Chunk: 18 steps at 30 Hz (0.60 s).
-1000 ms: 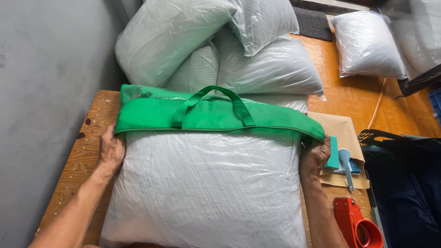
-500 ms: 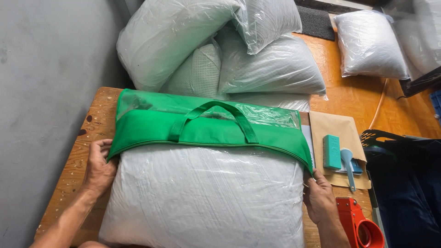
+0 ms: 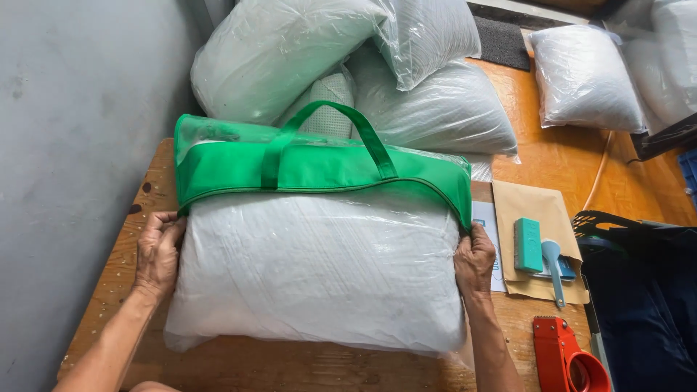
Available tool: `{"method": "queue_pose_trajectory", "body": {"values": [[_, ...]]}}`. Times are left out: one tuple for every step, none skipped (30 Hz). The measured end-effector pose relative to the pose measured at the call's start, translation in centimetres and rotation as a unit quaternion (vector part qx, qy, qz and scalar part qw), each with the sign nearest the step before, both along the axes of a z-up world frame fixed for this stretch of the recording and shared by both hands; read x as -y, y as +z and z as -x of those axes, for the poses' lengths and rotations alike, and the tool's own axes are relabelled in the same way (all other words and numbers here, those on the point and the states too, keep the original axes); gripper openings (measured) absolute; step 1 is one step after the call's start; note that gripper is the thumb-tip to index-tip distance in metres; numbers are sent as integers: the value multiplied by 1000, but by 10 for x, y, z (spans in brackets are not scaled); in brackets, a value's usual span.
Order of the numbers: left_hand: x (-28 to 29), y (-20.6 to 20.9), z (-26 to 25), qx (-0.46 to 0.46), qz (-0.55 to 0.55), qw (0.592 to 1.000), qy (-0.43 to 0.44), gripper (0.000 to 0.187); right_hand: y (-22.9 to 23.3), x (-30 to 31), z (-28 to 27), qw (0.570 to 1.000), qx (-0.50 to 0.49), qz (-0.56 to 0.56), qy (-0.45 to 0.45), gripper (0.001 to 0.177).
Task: Cleaning a pillow with a lint roller and packaging it into a green zippered bag with product labels.
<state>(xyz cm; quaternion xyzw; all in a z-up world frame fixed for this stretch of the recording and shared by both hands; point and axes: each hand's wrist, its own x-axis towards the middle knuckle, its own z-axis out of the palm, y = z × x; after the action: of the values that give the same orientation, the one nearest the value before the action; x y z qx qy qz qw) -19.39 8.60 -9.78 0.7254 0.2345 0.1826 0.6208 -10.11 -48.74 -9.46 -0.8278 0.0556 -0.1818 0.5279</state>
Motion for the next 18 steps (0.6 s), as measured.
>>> {"method": "queue_pose_trajectory", "body": {"values": [[2,2,4,-6,3,1000,-4,17,1,0,7,999,22,40,-13,37],[3,4,8,-12,7,1000,-9,17,3,-1,15,996,44,80,-26,41],[5,4,8,-14,10,1000,-8,17,27,-19,26,995,42,83,-25,41],[6,5,9,-16,-15,1000,0,17,51,-36,37,992,78,97,-29,51],[6,7,8,-16,-42,999,8,18,76,-55,47,987,115,110,-34,65],[4,-1,11,-16,-41,999,9,18,57,-42,40,986,116,111,-32,65],[-1,-7,11,-19,-55,998,23,20,37,-32,32,989,126,54,-59,43],[-5,-12,10,-21,-70,997,37,21,17,-21,24,987,136,-4,-86,32],[-6,-13,9,-21,-71,997,35,21,0,-12,20,987,136,-5,-88,32],[-7,-14,8,-13,-60,997,52,23,-16,-4,15,984,119,-71,-109,27],[-9,-15,8,-4,-49,996,70,24,-33,4,11,977,103,-136,-128,24],[-11,-15,5,-5,-50,996,68,24,-42,8,8,977,102,-136,-130,24],[-12,-15,4,-1,-54,996,68,24,-50,13,5,970,93,-182,-129,21],[-14,-16,3,2,-57,996,68,25,-59,17,3,962,83,-226,-129,18],[-11,-10,5,3,-58,996,67,25,-55,16,4,962,84,-227,-129,18],[-7,-5,7,-2,-48,998,47,23,-51,15,5,968,55,-221,-107,20],[-3,0,9,-8,-38,999,27,22,-48,15,7,973,26,-215,-84,22],[1,6,12,-7,-39,999,27,22,-44,18,7,972,27,-216,-85,22]]}}
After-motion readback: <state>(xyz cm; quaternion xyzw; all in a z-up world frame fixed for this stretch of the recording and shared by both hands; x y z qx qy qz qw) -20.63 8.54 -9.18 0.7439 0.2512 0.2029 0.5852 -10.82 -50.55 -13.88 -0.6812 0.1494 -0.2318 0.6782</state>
